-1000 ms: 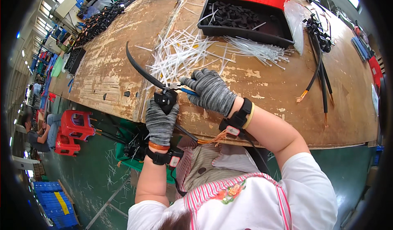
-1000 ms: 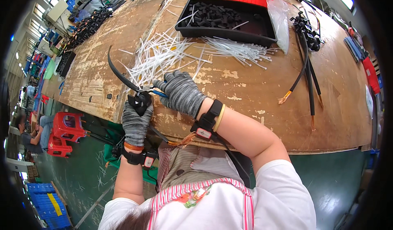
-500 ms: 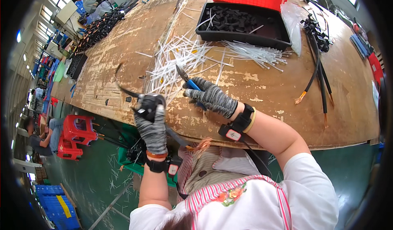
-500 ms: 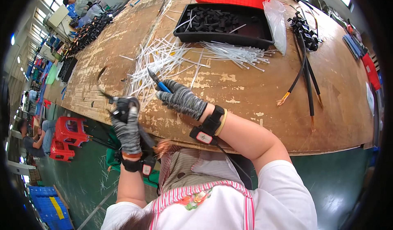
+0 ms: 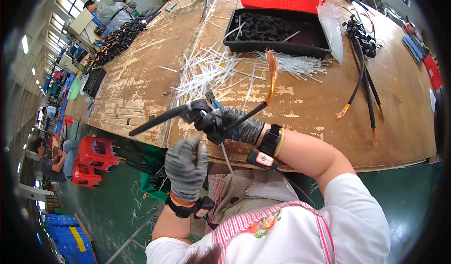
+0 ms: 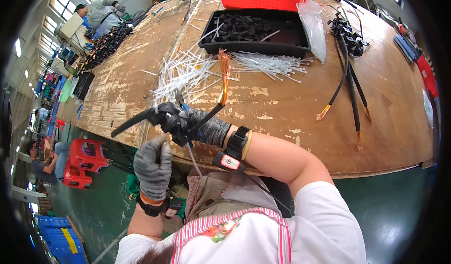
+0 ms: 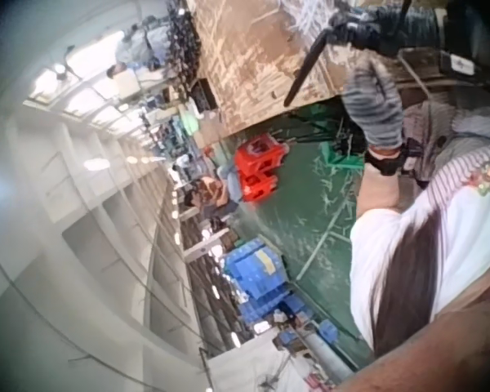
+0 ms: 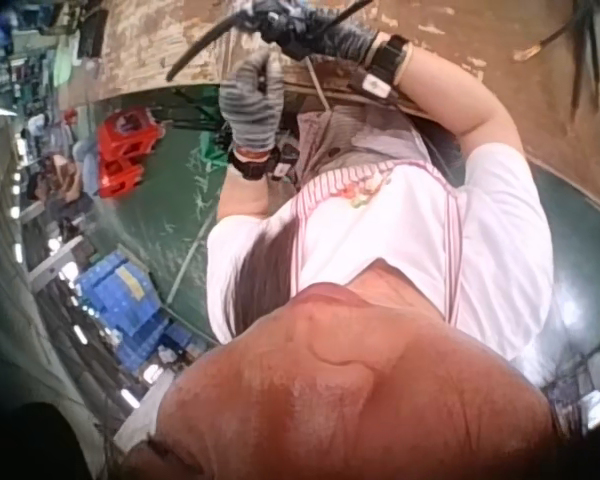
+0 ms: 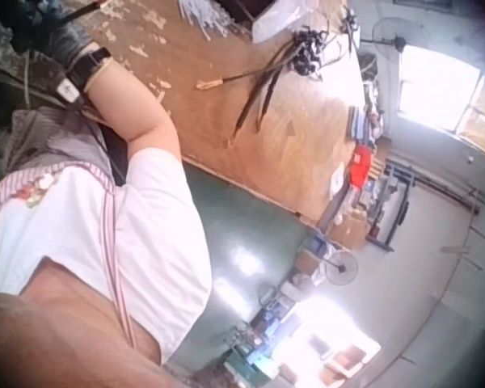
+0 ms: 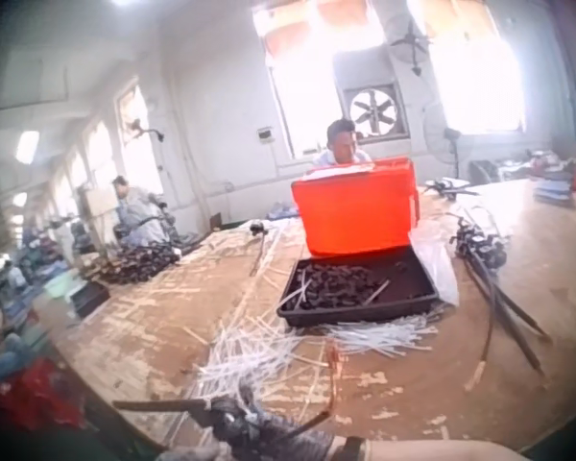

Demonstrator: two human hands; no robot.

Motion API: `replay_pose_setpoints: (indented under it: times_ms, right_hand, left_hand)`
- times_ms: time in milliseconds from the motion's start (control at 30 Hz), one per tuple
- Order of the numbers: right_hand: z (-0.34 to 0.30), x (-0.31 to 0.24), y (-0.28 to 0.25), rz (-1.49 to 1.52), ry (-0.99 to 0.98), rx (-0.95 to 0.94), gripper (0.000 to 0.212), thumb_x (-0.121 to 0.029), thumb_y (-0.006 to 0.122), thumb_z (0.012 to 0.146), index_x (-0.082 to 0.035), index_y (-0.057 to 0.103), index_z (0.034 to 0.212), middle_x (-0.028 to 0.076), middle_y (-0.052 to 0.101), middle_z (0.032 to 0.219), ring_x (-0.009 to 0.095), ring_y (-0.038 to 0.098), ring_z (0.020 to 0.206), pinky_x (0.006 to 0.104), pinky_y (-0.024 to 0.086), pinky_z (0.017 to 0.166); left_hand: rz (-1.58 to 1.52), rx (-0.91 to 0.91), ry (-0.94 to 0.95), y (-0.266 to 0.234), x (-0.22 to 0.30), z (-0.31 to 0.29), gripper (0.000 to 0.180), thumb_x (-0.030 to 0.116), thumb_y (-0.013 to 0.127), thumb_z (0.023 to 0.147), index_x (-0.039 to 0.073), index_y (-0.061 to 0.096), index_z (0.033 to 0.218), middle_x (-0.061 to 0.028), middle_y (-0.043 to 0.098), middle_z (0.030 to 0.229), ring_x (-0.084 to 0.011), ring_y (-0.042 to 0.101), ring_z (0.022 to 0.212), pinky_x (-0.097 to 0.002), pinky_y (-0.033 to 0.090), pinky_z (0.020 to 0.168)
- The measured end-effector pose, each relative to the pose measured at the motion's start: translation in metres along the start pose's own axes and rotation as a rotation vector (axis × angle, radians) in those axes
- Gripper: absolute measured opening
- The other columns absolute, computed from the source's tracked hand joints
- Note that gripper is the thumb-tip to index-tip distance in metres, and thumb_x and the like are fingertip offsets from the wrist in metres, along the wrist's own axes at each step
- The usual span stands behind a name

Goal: The recorder uses zip ties and pliers to bundle and secure electrical wires during the assembly of a wire harness component.

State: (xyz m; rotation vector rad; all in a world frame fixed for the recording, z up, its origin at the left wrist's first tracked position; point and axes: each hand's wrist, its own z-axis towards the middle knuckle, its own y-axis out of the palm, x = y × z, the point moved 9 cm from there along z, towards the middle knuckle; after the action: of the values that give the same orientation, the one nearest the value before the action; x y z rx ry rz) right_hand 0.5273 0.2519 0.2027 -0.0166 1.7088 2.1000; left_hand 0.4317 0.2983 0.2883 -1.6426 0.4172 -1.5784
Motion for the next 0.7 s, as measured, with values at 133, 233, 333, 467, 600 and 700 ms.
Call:
replay_pose_setpoints:
  times_ms: [133, 233, 333, 467, 600, 700]
  right_hand:
    - [-0.012, 0.006, -0.009, -0.087, -0.020, 0.396, 0.030, -0.026, 0.057, 0.095, -0.005, 0.057, 0.116, 0.003, 0.065, 0.091, 0.012, 0.063, 0.073, 0.0259, 0.053, 0.059]
    - [-0.025, 0.001, -0.014, -0.226, 0.011, 0.163, 0.034, -0.022, 0.062, 0.091, -0.008, 0.057, 0.122, 0.004, 0.065, 0.095, 0.014, 0.063, 0.084, 0.0286, 0.055, 0.066]
    - [-0.019, 0.004, -0.027, -0.540, 0.008, 0.119, 0.029, -0.020, 0.064, 0.090, -0.007, 0.060, 0.116, 0.004, 0.065, 0.095, 0.014, 0.063, 0.088, 0.0264, 0.053, 0.070]
    - [-0.009, 0.017, -0.007, -0.209, 0.057, -0.032, 0.026, -0.028, 0.062, 0.092, -0.006, 0.064, 0.107, 0.005, 0.065, 0.091, 0.014, 0.062, 0.081, 0.0248, 0.052, 0.064]
    - [-0.026, -0.016, -0.027, -0.440, -0.022, 0.393, 0.045, -0.042, 0.059, 0.093, -0.005, 0.058, 0.117, 0.011, 0.067, 0.098, 0.017, 0.065, 0.071, 0.0298, 0.056, 0.064]
    - [-0.039, -0.054, -0.002, -1.014, -0.185, 0.528, 0.042, -0.034, 0.060, 0.093, -0.007, 0.056, 0.124, 0.012, 0.069, 0.096, 0.020, 0.066, 0.075, 0.0326, 0.054, 0.067]
  left_hand:
    - [0.702, 0.415, 0.876, -0.013, 0.069, -0.032, 0.040, 0.013, 0.058, 0.085, 0.017, 0.058, 0.124, -0.0071, 0.054, 0.123, -0.0273, 0.053, 0.113, -0.0488, 0.032, 0.106]
    - [0.995, 0.185, 0.967, 0.016, 0.074, -0.018, 0.044, 0.025, 0.056, 0.083, 0.026, 0.055, 0.127, 0.0002, 0.049, 0.134, -0.0221, 0.038, 0.133, -0.0532, 0.027, 0.110]
    - [1.019, 0.058, 1.013, 0.021, 0.079, -0.012, 0.044, 0.023, 0.056, 0.082, 0.019, 0.057, 0.126, -0.0052, 0.057, 0.123, -0.0268, 0.049, 0.121, -0.0512, 0.034, 0.106]
    - [0.919, 0.075, 0.921, 0.005, 0.084, 0.004, 0.045, 0.019, 0.067, 0.077, 0.014, 0.059, 0.120, -0.0043, 0.062, 0.110, -0.0244, 0.055, 0.111, -0.0450, 0.041, 0.096]
    - [0.068, 0.009, 0.383, -0.033, 0.022, 0.045, 0.038, 0.013, 0.080, 0.075, 0.003, 0.058, 0.105, -0.0050, 0.066, 0.097, -0.0155, 0.066, 0.079, -0.0276, 0.051, 0.074]
    - [-0.115, -0.008, 0.271, -0.020, -0.010, 0.064, 0.037, 0.010, 0.078, 0.078, 0.003, 0.056, 0.107, -0.0038, 0.066, 0.098, -0.0121, 0.063, 0.085, -0.0257, 0.050, 0.079]
